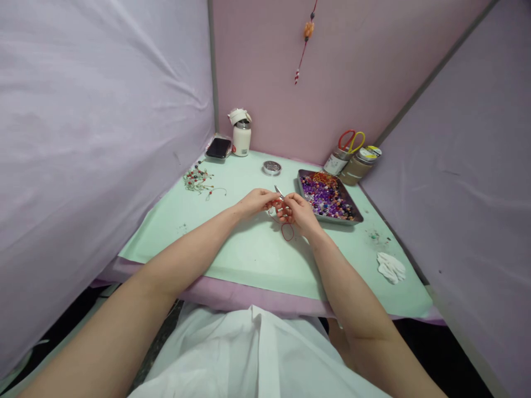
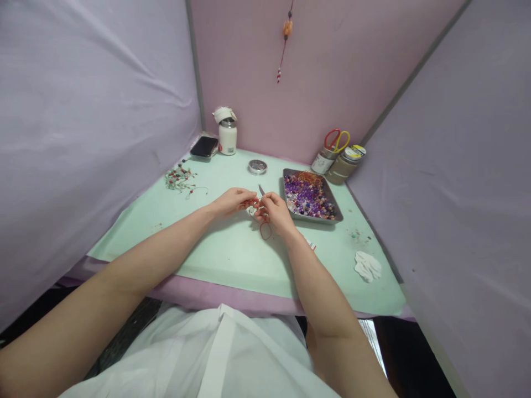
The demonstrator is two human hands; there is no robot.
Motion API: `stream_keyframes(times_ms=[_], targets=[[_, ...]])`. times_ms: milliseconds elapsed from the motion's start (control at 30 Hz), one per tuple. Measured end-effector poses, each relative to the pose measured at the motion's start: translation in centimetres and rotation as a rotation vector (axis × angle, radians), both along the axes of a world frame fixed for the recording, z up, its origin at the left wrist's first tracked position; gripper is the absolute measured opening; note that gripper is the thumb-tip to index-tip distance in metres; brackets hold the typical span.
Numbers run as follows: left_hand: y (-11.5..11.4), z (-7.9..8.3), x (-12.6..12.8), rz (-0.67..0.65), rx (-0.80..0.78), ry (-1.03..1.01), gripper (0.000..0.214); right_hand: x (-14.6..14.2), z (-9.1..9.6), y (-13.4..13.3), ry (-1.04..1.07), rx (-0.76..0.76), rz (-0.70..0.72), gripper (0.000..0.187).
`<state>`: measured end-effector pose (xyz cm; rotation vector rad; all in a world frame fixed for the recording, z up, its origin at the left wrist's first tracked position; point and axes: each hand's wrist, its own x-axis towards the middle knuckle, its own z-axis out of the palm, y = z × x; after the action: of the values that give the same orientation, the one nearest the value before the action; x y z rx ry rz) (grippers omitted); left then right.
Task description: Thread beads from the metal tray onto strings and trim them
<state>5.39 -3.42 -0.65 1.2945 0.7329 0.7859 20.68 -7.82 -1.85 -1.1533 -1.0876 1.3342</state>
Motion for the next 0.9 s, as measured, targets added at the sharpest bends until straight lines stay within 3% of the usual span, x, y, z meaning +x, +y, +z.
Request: stream_keyframes(times_ms=[167, 367, 600, 733, 900], targets=[[0.2, -0.5, 0.0, -0.019, 0.054, 0.064, 0.019, 0.0, 0.0, 0.0, -0.04, 0.035, 0.015, 0.025], [0.6, -1.0, -0.3, -0.077, -0.018, -0.001, 0.023, 0.0, 0.0, 0.1, -0.077, 0.12, -0.014, 0.022], [0.7, -0.8, -0.4, 0.017, -0.143, -0.068, 0.018, -0.1, 0.0, 0.1, -0.15, 0.162, -0.043, 0.022], [1.0, -0.8, -0.4, 0.054, -0.182, -0.104, 0.013, -0.2, -0.2, 0.0, -0.324, 0.364, -0.125, 0.031], [1.2, -0.7, -0.4, 0.084, -0.244, -0.136, 0.008, 0.0, -0.6, -0.1, -0.689, 0.576, -0.13, 0.004]])
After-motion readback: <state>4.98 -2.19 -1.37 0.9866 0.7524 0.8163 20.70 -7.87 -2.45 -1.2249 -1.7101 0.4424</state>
